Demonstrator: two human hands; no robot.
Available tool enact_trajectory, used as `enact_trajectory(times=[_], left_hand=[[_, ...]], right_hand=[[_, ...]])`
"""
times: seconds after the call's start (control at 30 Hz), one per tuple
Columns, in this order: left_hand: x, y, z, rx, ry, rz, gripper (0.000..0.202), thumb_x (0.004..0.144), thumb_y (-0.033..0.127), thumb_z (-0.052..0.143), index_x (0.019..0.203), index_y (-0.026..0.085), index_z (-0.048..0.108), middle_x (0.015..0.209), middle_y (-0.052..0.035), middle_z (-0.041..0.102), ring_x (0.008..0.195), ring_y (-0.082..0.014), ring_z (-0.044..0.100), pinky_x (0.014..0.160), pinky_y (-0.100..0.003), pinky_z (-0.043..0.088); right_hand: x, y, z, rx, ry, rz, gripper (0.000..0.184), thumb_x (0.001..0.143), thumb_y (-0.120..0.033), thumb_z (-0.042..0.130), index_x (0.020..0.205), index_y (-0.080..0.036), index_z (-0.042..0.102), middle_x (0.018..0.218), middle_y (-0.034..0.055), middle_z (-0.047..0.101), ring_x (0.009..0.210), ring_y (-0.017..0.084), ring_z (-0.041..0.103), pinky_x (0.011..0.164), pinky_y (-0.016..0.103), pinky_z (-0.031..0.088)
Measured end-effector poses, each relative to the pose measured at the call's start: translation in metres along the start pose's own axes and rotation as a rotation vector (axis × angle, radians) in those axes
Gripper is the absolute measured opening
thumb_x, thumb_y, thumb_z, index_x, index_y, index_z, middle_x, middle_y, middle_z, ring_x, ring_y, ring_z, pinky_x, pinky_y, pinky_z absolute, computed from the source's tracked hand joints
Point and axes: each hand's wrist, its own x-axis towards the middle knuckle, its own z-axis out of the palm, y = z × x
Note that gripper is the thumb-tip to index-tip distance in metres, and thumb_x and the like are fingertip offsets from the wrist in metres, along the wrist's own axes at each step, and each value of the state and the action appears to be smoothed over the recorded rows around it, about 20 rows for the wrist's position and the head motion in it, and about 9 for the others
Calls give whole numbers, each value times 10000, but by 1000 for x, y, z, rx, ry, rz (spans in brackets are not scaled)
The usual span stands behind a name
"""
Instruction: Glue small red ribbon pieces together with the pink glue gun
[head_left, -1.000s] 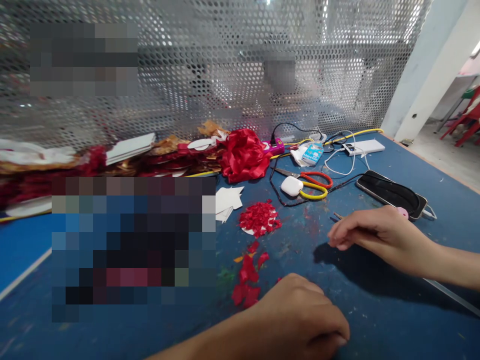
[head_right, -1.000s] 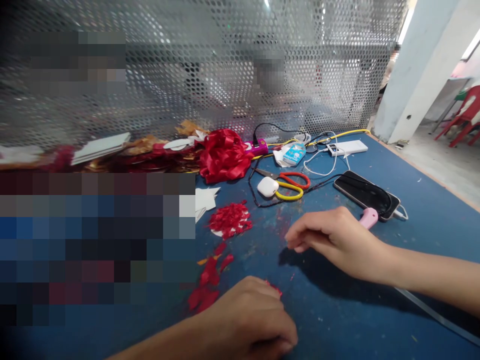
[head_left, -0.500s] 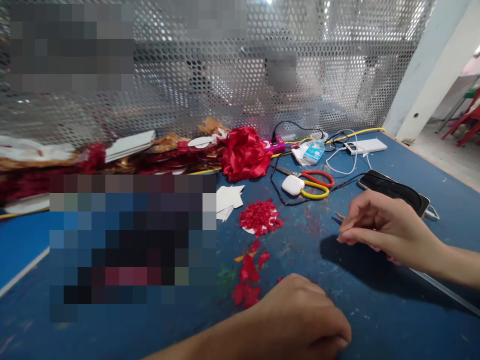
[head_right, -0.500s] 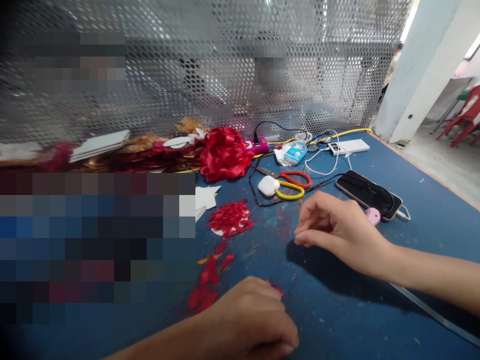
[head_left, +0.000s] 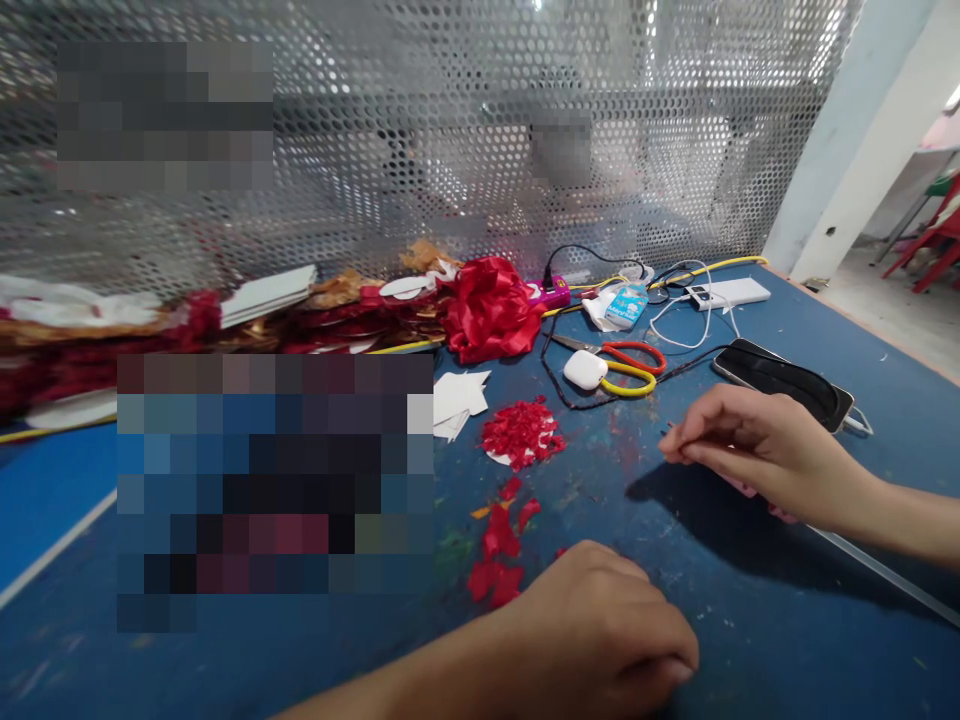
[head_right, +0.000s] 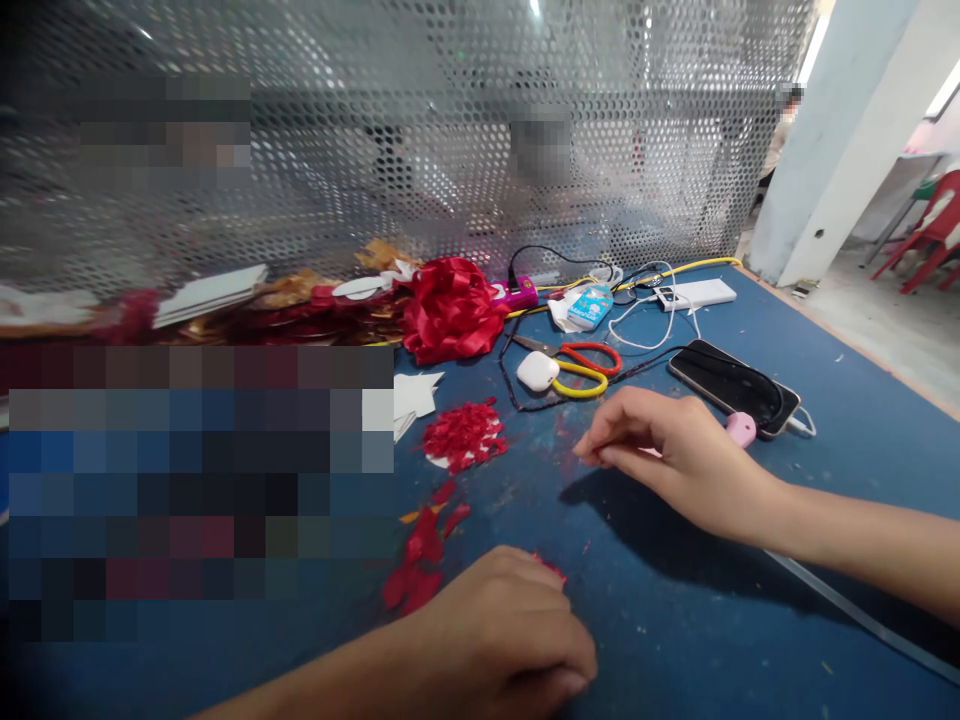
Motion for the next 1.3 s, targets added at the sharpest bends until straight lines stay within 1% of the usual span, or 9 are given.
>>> enact_trajectory(times=[0.23,0.37,0.5,0.67,0.8,0.97,1.07,1.2,1.3], left_hand=[[0,-1,0,-19,41,17,64,827,189,572,797,243,590,708,121,709,593,-85,597,659,-242,386],[0,-1,0,-45,56,8,69,824,176,570,813,240,591,713,118,709,599,-79,600,665,-230,388],[1,-1,0,-54,55,6,75,813,168,578,788,237,594,672,114,696,579,-82,586,637,-229,376],[4,0,-2,-78,67,12,88,775,140,608,761,226,600,625,108,670,541,-82,557,606,-229,363],[5,-1,-3,-84,57,-2,80,767,144,618,751,222,612,588,98,642,525,-84,536,573,-229,349],[4,-1,-3,-70,14,-2,75,749,162,645,742,232,619,558,103,614,510,-89,509,547,-241,332],[3,-1,-2,-43,1,-5,78,743,170,654,733,237,615,541,108,601,498,-91,496,537,-248,324],[4,-2,-2,-47,-6,-8,69,753,176,650,746,236,617,552,105,608,506,-91,502,543,-240,335],[6,-1,-3,-38,-35,-21,56,765,187,647,771,238,626,574,103,622,522,-93,515,545,-232,346]], right_hand=[[-3,-1,-1,-73,-17,-2,114,898,-284,515,847,-187,544,841,34,693,704,108,648,547,202,472],[-2,-1,-1,-149,-23,-25,120,911,-219,465,822,-188,540,763,4,670,654,85,618,569,195,470],[-3,-1,-1,-198,-26,-60,154,900,-142,426,787,-193,517,731,-15,639,632,69,591,526,171,428],[-3,1,-1,-237,-28,-45,140,917,-162,412,823,-198,511,671,-30,593,592,68,558,520,178,406],[-3,2,0,-186,-23,7,87,938,-233,415,888,-204,480,719,-20,611,568,67,537,495,183,392],[-6,0,4,-82,16,-30,89,931,-269,436,876,-205,465,725,-6,607,555,77,518,482,198,390],[-8,-4,8,-30,66,-76,83,911,-221,452,831,-204,458,713,-4,590,545,79,496,483,206,388],[-7,-7,10,46,114,-123,161,870,-124,445,740,-211,405,690,-16,548,538,76,443,451,198,343],[-6,-3,8,34,150,-173,211,876,-103,436,712,-217,368,688,-25,499,602,90,435,508,216,356]])
